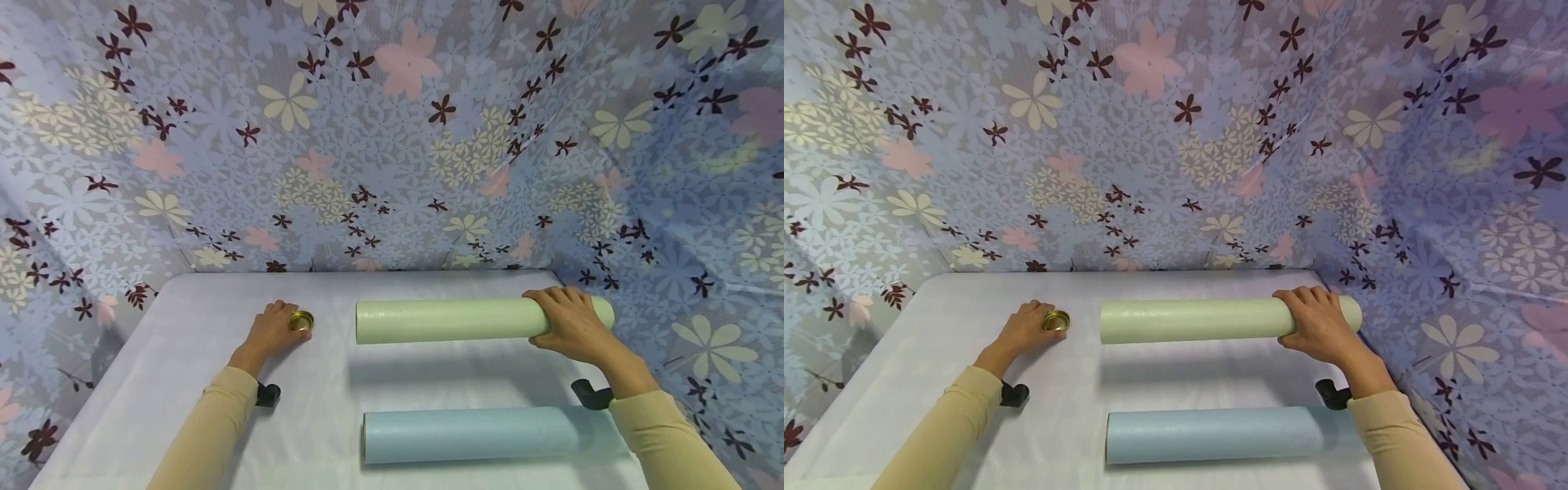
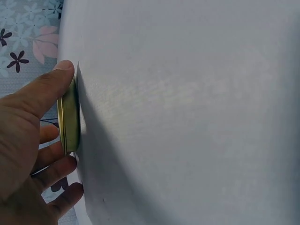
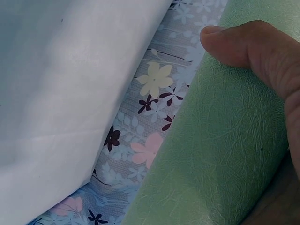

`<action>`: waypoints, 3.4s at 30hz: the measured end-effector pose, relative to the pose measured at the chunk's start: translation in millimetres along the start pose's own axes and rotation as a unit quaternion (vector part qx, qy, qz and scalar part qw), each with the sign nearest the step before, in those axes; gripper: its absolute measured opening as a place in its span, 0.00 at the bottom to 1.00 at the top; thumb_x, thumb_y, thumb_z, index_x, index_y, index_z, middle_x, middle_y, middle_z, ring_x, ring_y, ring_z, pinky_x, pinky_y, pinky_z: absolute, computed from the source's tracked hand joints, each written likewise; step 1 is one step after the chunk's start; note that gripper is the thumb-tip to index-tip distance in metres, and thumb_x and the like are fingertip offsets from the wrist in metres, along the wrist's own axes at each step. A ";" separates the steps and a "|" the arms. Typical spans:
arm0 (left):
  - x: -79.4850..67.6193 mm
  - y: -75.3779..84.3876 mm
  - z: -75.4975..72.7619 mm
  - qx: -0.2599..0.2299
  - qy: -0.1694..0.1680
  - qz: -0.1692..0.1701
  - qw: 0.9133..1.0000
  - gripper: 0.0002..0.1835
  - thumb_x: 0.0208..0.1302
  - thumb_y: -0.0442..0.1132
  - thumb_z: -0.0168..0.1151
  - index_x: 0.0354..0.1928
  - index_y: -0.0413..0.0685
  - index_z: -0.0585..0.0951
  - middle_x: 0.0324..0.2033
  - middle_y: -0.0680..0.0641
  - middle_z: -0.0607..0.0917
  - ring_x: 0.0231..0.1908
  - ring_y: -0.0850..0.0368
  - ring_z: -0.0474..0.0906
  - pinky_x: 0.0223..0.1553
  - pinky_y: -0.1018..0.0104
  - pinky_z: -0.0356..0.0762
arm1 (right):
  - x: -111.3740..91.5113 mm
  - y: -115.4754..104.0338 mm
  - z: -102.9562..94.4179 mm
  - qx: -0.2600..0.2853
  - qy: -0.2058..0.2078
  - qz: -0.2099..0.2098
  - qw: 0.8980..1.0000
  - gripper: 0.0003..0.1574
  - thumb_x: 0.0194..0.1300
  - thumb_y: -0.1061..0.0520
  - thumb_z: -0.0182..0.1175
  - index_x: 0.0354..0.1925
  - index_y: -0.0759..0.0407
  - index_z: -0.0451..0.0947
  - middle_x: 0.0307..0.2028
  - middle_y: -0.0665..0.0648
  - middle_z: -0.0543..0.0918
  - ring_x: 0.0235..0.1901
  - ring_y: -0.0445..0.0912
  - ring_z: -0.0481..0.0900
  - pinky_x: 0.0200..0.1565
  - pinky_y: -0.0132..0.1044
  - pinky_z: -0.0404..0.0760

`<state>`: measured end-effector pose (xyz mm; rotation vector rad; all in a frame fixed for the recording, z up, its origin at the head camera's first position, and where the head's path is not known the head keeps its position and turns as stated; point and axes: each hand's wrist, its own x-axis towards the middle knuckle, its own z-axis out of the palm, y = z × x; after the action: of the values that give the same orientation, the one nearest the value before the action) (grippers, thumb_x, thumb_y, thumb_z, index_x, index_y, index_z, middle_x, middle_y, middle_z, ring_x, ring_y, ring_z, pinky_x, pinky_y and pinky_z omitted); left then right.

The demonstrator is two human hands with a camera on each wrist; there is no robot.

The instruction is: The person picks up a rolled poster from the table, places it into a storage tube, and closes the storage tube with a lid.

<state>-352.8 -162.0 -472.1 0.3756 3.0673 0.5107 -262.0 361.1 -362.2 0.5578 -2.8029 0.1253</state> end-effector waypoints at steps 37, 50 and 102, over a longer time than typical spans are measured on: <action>2.7 -1.8 11.8 0.021 0.020 -0.005 1.000 0.40 0.56 0.59 0.63 0.63 0.37 0.70 0.51 0.36 0.73 0.54 0.39 0.66 0.50 0.40 0.66 | -5.3 -1.3 3.2 -0.013 0.007 -0.005 1.000 0.47 0.38 0.50 0.76 0.57 0.53 0.69 0.50 0.64 0.76 0.51 0.63 0.68 0.50 0.62 0.60; -3.4 -4.0 7.9 0.004 0.034 -0.009 0.999 0.40 0.56 0.57 0.65 0.62 0.35 0.70 0.51 0.36 0.73 0.55 0.39 0.66 0.52 0.41 0.66 | -7.4 -2.5 -0.2 -0.012 0.011 -0.006 1.000 0.47 0.37 0.50 0.77 0.57 0.52 0.69 0.49 0.62 0.77 0.51 0.62 0.67 0.48 0.60 0.62; -44.9 26.1 -57.4 -0.164 0.109 0.004 0.980 0.37 0.57 0.54 0.65 0.64 0.42 0.69 0.55 0.36 0.70 0.53 0.41 0.66 0.50 0.43 0.68 | -5.1 -7.4 -9.7 -0.007 0.003 0.008 1.000 0.49 0.40 0.50 0.75 0.60 0.55 0.66 0.52 0.66 0.74 0.51 0.67 0.66 0.49 0.65 0.60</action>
<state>-305.9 -166.9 -410.7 0.3414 3.0990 1.1080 -252.2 357.5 -354.2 0.5307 -2.8010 0.1114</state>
